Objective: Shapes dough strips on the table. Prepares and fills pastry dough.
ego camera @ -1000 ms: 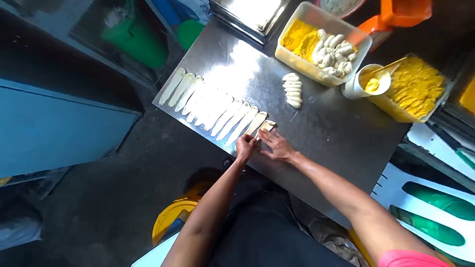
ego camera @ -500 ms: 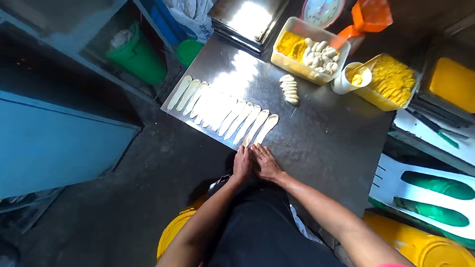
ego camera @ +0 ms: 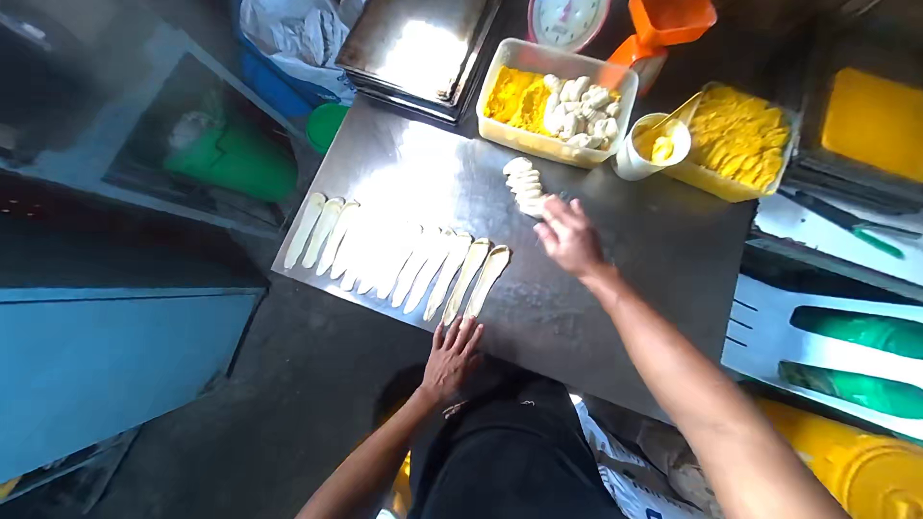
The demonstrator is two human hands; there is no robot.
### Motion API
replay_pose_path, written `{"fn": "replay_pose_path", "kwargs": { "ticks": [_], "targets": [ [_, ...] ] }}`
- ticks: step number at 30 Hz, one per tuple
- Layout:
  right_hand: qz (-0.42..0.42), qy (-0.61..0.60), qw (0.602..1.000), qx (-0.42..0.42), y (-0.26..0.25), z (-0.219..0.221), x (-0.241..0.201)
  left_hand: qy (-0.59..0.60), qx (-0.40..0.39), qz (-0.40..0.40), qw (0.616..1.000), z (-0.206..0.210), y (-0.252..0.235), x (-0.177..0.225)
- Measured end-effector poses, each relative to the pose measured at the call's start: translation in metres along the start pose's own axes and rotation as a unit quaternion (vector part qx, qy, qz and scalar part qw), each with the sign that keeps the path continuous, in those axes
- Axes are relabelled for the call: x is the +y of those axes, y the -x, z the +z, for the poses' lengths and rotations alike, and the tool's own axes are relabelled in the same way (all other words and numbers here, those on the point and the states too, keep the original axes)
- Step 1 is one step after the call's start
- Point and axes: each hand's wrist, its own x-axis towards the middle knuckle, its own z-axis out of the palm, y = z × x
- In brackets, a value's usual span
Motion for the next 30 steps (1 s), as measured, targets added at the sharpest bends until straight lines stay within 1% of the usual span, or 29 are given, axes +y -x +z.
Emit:
{"fn": "replay_pose_path", "kwargs": {
  "ticks": [2,3,5,7,9,12,14,16,17,19,20,21,22,23,24,25,26,27,28,29,30],
  "targets": [
    [0.068,0.021,0.997,0.028,-0.018,-0.038,0.071,0.034,0.030,-0.058,0.997,-0.030,-0.062,-0.004],
    [0.108,0.030,0.993,0.022,-0.028,-0.054,0.106,0.056,0.044,-0.098,0.993,-0.044,-0.101,-0.009],
    [0.162,0.033,0.985,-0.047,-0.045,-0.074,0.168,0.105,0.062,-0.169,0.978,-0.065,-0.183,-0.025],
    [0.159,0.036,0.982,-0.100,-0.055,-0.079,0.207,0.138,0.101,-0.198,0.965,-0.071,-0.263,-0.044],
    [0.161,0.026,0.979,-0.126,-0.061,-0.079,0.229,0.169,0.120,-0.229,0.951,-0.061,-0.338,-0.060],
    [0.210,0.008,0.964,-0.165,-0.070,-0.083,0.237,0.161,0.085,-0.247,0.952,-0.046,-0.423,-0.063],
    [0.212,0.009,0.959,-0.187,-0.074,-0.084,0.239,0.130,0.029,-0.255,0.958,-0.037,-0.458,-0.057],
    [0.204,0.016,0.961,-0.188,-0.077,-0.085,0.240,0.100,-0.006,-0.250,0.963,-0.035,-0.473,-0.051],
    [0.200,0.019,0.962,-0.185,-0.077,-0.085,0.240,0.095,0.011,-0.232,0.968,-0.038,-0.475,-0.049],
    [0.183,0.019,0.967,-0.178,-0.077,-0.087,0.243,0.124,0.103,-0.173,0.972,-0.055,-0.465,-0.040],
    [0.175,0.019,0.970,-0.169,-0.074,-0.088,0.245,0.160,0.149,-0.149,0.964,-0.069,-0.451,-0.032],
    [0.168,0.017,0.974,-0.148,-0.070,-0.090,0.244,0.203,0.192,-0.140,0.950,-0.083,-0.430,-0.023],
    [0.160,0.021,0.981,-0.110,-0.065,-0.093,0.239,0.251,0.225,-0.152,0.929,-0.094,-0.404,-0.017],
    [0.146,0.026,0.987,-0.060,-0.058,-0.096,0.229,0.295,0.238,-0.182,0.907,-0.103,-0.374,-0.013],
    [0.136,0.024,0.990,-0.008,-0.048,-0.100,0.213,0.351,0.234,-0.223,0.879,-0.109,-0.342,-0.010],
    [0.130,0.014,0.991,0.040,-0.035,-0.103,0.192,0.416,0.220,-0.263,0.842,-0.111,-0.307,-0.005],
    [0.129,-0.005,0.989,0.076,-0.016,-0.102,0.166,0.474,0.201,-0.292,0.806,-0.105,-0.273,0.000],
    [0.129,-0.019,0.988,0.088,0.007,-0.097,0.137,0.517,0.170,-0.321,0.775,-0.095,-0.241,0.006],
    [0.126,-0.032,0.989,0.077,0.032,-0.088,0.109,0.550,0.130,-0.346,0.749,-0.085,-0.213,0.014],
    [0.113,-0.056,0.990,0.069,0.053,-0.072,0.087,0.580,0.099,-0.359,0.725,-0.075,-0.192,0.025],
    [0.094,-0.080,0.990,0.062,0.071,-0.052,0.070,0.607,0.083,-0.368,0.699,-0.070,-0.180,0.037]
  ]
}}
